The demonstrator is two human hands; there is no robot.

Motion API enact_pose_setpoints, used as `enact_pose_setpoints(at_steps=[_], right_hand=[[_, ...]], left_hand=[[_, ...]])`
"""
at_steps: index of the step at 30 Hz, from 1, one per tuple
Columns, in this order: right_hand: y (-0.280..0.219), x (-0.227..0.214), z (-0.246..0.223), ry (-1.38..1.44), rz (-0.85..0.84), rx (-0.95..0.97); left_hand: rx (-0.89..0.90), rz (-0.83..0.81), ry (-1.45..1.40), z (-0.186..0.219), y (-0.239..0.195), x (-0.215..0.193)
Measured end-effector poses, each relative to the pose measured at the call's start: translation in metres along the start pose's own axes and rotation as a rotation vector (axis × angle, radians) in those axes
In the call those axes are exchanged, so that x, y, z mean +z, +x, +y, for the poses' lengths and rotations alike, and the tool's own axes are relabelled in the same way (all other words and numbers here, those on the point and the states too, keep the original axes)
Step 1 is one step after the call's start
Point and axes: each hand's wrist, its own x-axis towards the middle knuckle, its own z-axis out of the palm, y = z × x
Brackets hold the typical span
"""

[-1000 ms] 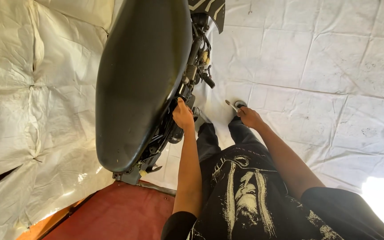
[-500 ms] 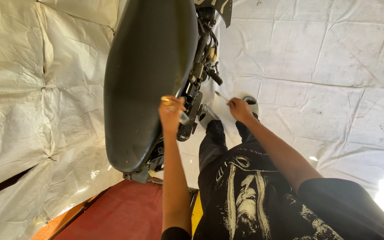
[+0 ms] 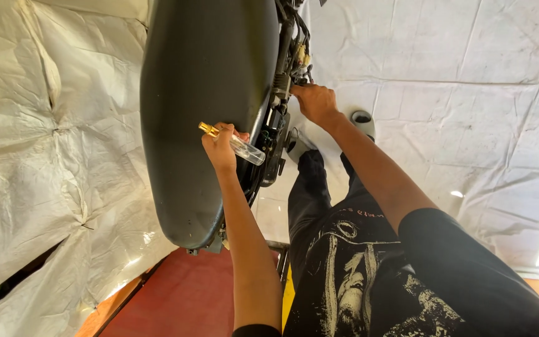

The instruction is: The person uses a wrench to tighten bolts on the rear section of a motorcycle, specifically around the seat and frame area. They hold a small bottle in their left hand while working with the wrench in their right hand, moving around the bike to access different fasteners.

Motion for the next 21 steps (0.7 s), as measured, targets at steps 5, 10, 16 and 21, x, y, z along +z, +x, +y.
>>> enact_pose_setpoints(at_steps=[5, 10, 16, 21], right_hand=[[-0.031, 0.013, -0.019, 0.123, 0.119, 0.062], [-0.029, 0.037, -0.050, 0.639, 0.158, 0.202], [-0.039, 0.014, -0.072, 0.578, 0.021, 0.330], [0.005, 0.043, -0.059, 0.565, 0.014, 0.350]], left_hand=[[0.015, 0.040, -0.003, -0.016, 0.001, 0.002], [0.021, 0.012, 0.030, -0.016, 0.000, 0.000], [0.014, -0.021, -0.060, -0.032, 0.005, -0.006], [0.122, 0.025, 0.047, -0.023, -0.002, 0.004]])
